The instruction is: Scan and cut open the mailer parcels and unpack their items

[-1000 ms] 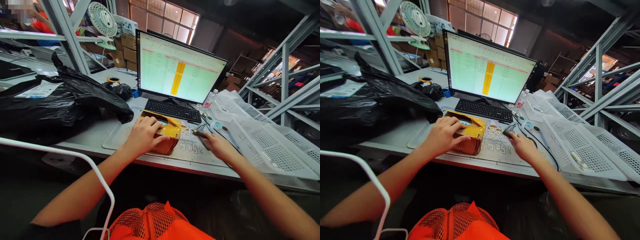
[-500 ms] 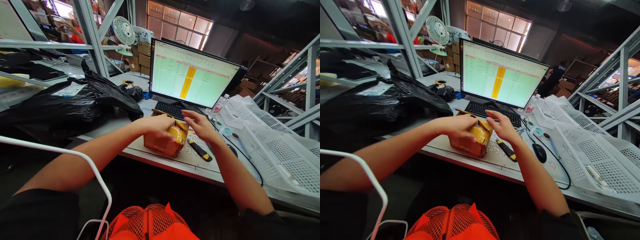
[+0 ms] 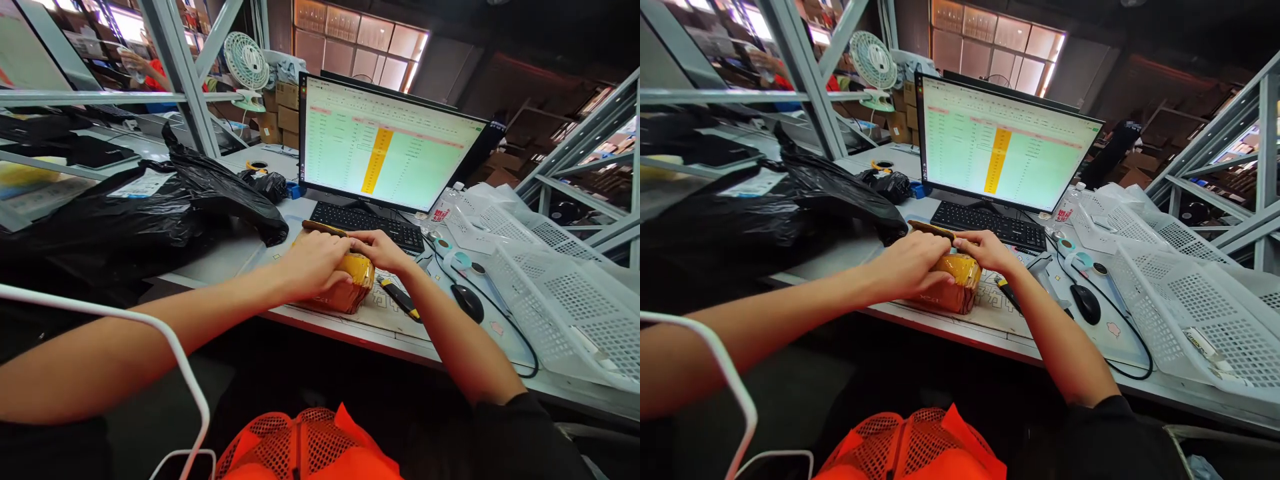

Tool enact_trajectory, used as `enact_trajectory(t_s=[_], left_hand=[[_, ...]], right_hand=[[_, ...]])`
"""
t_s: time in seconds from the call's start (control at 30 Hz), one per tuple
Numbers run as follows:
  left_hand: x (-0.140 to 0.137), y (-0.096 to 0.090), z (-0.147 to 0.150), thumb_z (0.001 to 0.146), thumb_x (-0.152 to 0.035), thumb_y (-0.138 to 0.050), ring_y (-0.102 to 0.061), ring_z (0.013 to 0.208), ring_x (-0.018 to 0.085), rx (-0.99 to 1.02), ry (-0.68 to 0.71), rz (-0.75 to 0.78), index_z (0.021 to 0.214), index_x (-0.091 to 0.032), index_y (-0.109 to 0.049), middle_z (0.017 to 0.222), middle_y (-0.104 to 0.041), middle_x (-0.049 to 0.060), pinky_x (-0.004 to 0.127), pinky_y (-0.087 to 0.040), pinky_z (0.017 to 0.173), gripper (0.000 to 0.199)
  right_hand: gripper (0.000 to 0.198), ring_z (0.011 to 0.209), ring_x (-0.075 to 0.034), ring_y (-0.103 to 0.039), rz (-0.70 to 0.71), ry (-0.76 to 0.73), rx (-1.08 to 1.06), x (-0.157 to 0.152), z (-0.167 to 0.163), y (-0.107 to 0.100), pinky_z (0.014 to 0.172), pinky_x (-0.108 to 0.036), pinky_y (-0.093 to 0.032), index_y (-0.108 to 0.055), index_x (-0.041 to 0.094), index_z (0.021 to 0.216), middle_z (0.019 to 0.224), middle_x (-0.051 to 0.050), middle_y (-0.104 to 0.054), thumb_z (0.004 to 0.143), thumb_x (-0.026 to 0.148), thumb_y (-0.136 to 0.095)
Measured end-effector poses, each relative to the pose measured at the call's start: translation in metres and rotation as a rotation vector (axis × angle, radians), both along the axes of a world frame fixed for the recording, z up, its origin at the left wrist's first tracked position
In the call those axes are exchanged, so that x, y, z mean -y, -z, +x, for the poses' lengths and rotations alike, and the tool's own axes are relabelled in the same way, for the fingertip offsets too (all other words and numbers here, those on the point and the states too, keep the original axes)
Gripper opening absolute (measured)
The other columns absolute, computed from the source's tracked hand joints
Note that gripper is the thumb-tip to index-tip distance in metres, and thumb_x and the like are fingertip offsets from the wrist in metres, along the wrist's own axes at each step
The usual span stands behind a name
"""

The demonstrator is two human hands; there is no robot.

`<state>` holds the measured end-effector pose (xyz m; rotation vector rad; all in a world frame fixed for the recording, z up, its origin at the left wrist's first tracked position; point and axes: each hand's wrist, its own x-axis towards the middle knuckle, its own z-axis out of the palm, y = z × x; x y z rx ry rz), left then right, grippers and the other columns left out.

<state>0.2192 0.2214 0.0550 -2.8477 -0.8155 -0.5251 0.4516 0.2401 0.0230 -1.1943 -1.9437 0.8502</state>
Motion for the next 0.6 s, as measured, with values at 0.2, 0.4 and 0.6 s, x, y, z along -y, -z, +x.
enact_trajectory(t_s=[0.2, 0.4, 0.6], left_hand=[[0.006, 0.033, -0.006, 0.105, -0.042, -0.063, -0.061, 0.085, 0.028, 0.182, 0.076, 0.281, 0.096, -0.015, -0.061, 0.088, -0.065, 0.01, 0.039, -0.045, 0.077, 0.029], [-0.023, 0.017, -0.015, 0.102, -0.055, -0.065, -0.064, 0.092, 0.027, 0.161, 0.204, 0.005, 0.104, -0.015, -0.067, 0.096, -0.07, 0.01, 0.037, -0.048, 0.082, 0.04], [-0.028, 0.015, -0.012, 0.103, -0.061, -0.059, -0.064, 0.094, 0.027, 0.12, 0.115, 0.002, 0.088, -0.016, -0.071, 0.095, -0.073, 0.011, 0.039, -0.049, 0.087, 0.049]], right_hand=[[0.059, 0.086, -0.021, -0.066, 0.014, 0.067, 0.018, -0.002, -0.009, 0.004, 0.074, -0.029, -0.05, -0.082, 0.012, 0.103, 0.092, -0.005, -0.077, 0.094, 0.066, -0.059], [0.038, 0.087, -0.02, -0.066, 0.039, 0.09, 0.161, -0.006, -0.008, -0.013, 0.079, -0.029, -0.05, -0.081, 0.015, 0.104, 0.099, -0.007, -0.079, 0.092, 0.048, -0.065], [0.046, 0.085, -0.02, -0.065, -0.147, -0.052, 0.429, -0.009, -0.013, -0.032, 0.071, -0.028, -0.05, -0.071, 0.016, 0.121, 0.107, -0.008, -0.077, 0.083, 0.04, -0.075]])
